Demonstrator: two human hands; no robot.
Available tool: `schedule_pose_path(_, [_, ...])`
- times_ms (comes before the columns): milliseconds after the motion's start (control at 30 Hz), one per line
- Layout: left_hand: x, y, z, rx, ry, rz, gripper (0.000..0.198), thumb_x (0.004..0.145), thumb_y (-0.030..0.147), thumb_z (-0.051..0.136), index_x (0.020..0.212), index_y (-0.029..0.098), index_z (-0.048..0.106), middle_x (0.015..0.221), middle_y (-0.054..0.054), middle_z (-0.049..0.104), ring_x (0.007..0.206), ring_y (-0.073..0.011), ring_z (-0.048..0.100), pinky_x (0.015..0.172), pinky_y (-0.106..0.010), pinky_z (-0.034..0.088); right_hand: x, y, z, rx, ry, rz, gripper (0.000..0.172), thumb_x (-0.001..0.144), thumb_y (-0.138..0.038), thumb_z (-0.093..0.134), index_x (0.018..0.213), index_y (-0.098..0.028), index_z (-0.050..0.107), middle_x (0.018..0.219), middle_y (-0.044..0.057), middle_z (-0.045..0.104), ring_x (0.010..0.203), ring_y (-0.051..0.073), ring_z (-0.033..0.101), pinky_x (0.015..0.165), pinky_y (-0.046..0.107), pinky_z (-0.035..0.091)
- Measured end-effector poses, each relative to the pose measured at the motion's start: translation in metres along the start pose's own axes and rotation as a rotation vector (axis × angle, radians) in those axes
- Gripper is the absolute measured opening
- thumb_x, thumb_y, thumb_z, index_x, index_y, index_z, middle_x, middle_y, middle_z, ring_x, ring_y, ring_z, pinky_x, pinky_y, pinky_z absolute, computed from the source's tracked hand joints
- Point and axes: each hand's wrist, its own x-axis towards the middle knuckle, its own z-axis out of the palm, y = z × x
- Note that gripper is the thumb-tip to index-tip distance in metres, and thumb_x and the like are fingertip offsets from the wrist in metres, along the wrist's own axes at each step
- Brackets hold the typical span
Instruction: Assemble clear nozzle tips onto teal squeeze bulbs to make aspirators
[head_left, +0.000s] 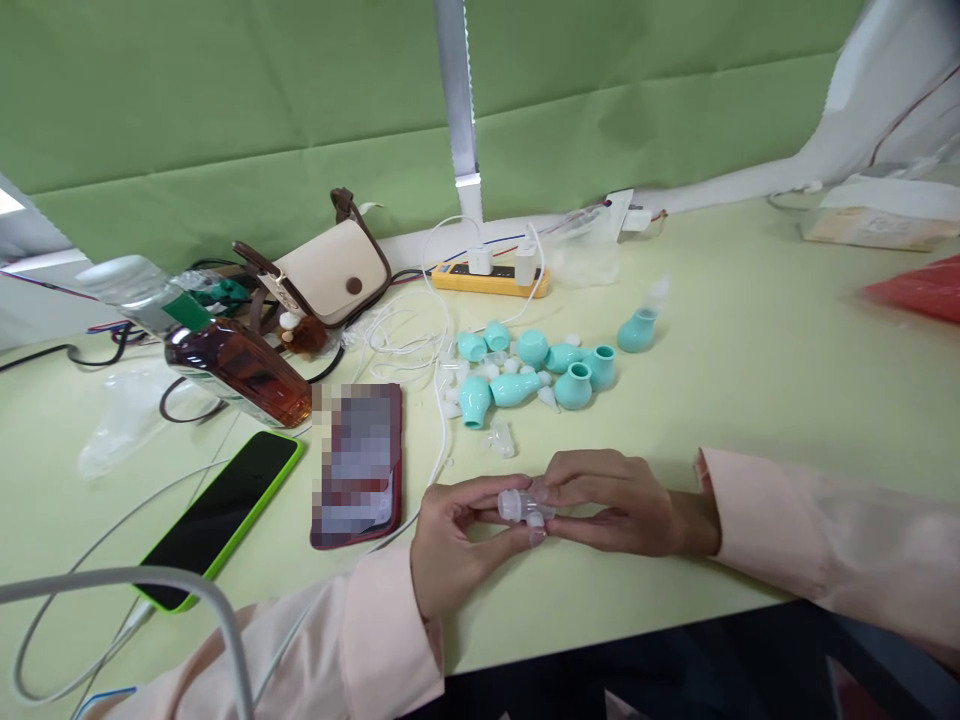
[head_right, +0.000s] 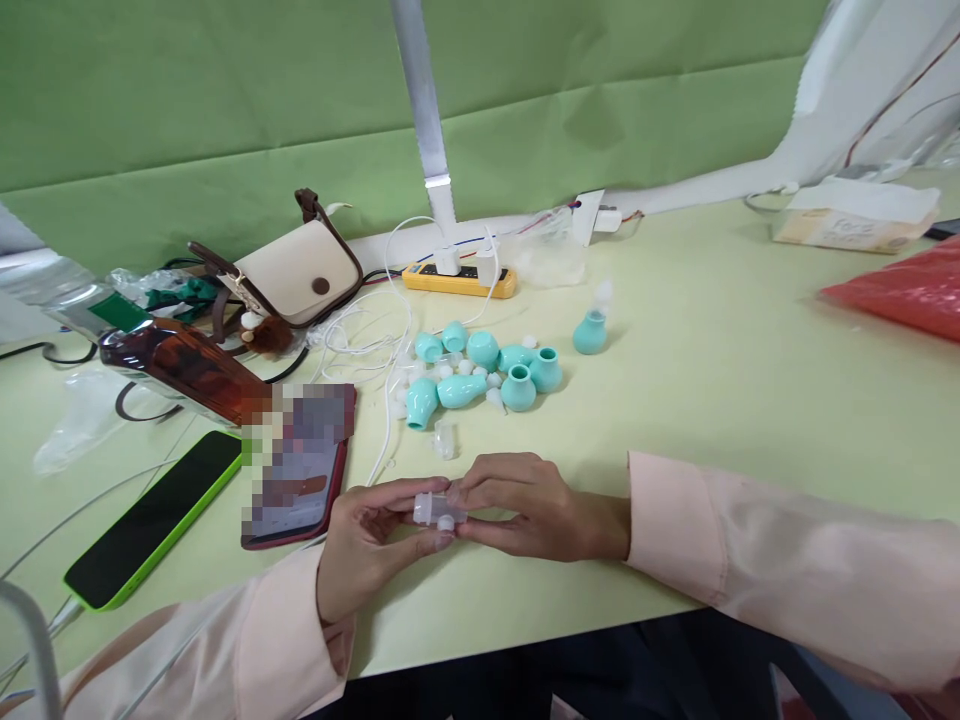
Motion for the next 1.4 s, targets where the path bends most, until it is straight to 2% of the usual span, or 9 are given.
schedule_pose_path(233, [-0.003,0.002,0.0,0.115,-0.003,0.042,0.031,0.057,0.014,0.07,0.087,0.012,0.064,0.081,-0.007,0.069,0.074,-0.0188,0.064,0.07,-0.026,0.052,-0.002,0.001,0.0,-0.033,-0.008,-0.035,0.016,0.072,-0.015,0.057,0.086,-0.017,0.051,0.074,0.004,0.061,0.069,0.01,0.059,0.057,0.018,0.05])
schedule_pose_path(400, [-0.002,0.001,-0.002,0.214,0.014,0.104,0.039,0.053,0.018,0.073,0.091,0.014,0.064,0.085,-0.007,0.068,0.076,-0.02,0.063,0.072,-0.028,0.051,0.0,-0.002,-0.001,-0.078,0.001,-0.024,0.013,0.074,-0.017,0.055,0.086,-0.019,0.051,0.075,0.003,0.061,0.066,0.009,0.059,0.056,0.017,0.05])
schedule_pose_path(567, [-0.002,0.0,-0.002,0.225,0.004,0.1,0.033,0.058,0.019,0.07,0.09,0.015,0.064,0.085,-0.006,0.068,0.077,-0.0193,0.062,0.072,-0.027,0.051,-0.002,-0.001,0.001,-0.092,-0.007,-0.03,0.01,0.074,-0.016,0.054,0.083,-0.019,0.05,0.074,0.003,0.06,0.065,0.008,0.058,0.054,0.016,0.049])
schedule_pose_path(867, [-0.007,0.001,-0.002,0.235,-0.027,0.058,0.03,0.059,0.021,0.07,0.088,0.015,0.065,0.084,-0.006,0.068,0.075,-0.0186,0.062,0.072,-0.027,0.048,-0.017,0.004,0.001,-0.175,-0.138,-0.115,0.016,0.074,-0.013,0.053,0.087,-0.021,0.05,0.083,0.003,0.061,0.069,0.009,0.056,0.057,0.019,0.045])
schedule_pose_path(1033, [-0.004,0.001,-0.001,0.219,0.017,0.062,0.028,0.057,0.022,0.071,0.083,0.015,0.065,0.075,-0.005,0.068,0.068,-0.0163,0.06,0.065,-0.025,0.049,-0.007,0.002,0.002,-0.204,-0.06,-0.102,0.013,0.072,-0.021,0.057,0.083,-0.021,0.049,0.071,0.0,0.06,0.06,0.009,0.055,0.051,0.02,0.044])
schedule_pose_path(1100, [-0.002,0.001,-0.001,0.203,0.067,0.086,0.02,0.06,0.022,0.069,0.078,0.015,0.065,0.074,-0.004,0.067,0.068,-0.0158,0.06,0.064,-0.024,0.048,-0.004,0.002,0.001,-0.188,-0.033,-0.061,0.021,0.07,-0.025,0.058,0.089,-0.021,0.049,0.075,0.001,0.061,0.065,0.01,0.056,0.055,0.021,0.046])
schedule_pose_path(1200, [0.001,0.0,0.0,0.136,0.127,0.066,0.01,0.068,0.023,0.062,0.073,0.016,0.064,0.071,-0.003,0.065,0.066,-0.015,0.059,0.06,-0.024,0.049,0.0,0.003,-0.004,-0.163,-0.041,0.019,0.036,0.07,-0.028,0.056,0.103,-0.018,0.045,0.089,0.007,0.059,0.083,0.016,0.056,0.067,0.027,0.048])
schedule_pose_path(1300, [0.004,0.0,0.0,0.044,0.119,0.005,0.011,0.069,0.025,0.06,0.072,0.015,0.061,0.067,-0.001,0.059,0.058,-0.0129,0.056,0.049,-0.023,0.049,0.002,0.006,-0.008,-0.196,-0.048,0.086,0.034,0.074,-0.023,0.05,0.106,-0.017,0.043,0.1,0.01,0.054,0.095,0.019,0.051,0.076,0.033,0.046])
schedule_pose_path(1400, [0.007,-0.002,-0.001,0.062,0.116,0.059,0.01,0.066,0.023,0.063,0.071,0.015,0.06,0.075,-0.002,0.055,0.063,-0.0124,0.053,0.05,-0.022,0.048,0.003,0.013,-0.006,-0.292,-0.047,0.118,0.031,0.075,-0.019,0.048,0.106,-0.017,0.044,0.108,0.012,0.049,0.101,0.02,0.046,0.081,0.038,0.043])
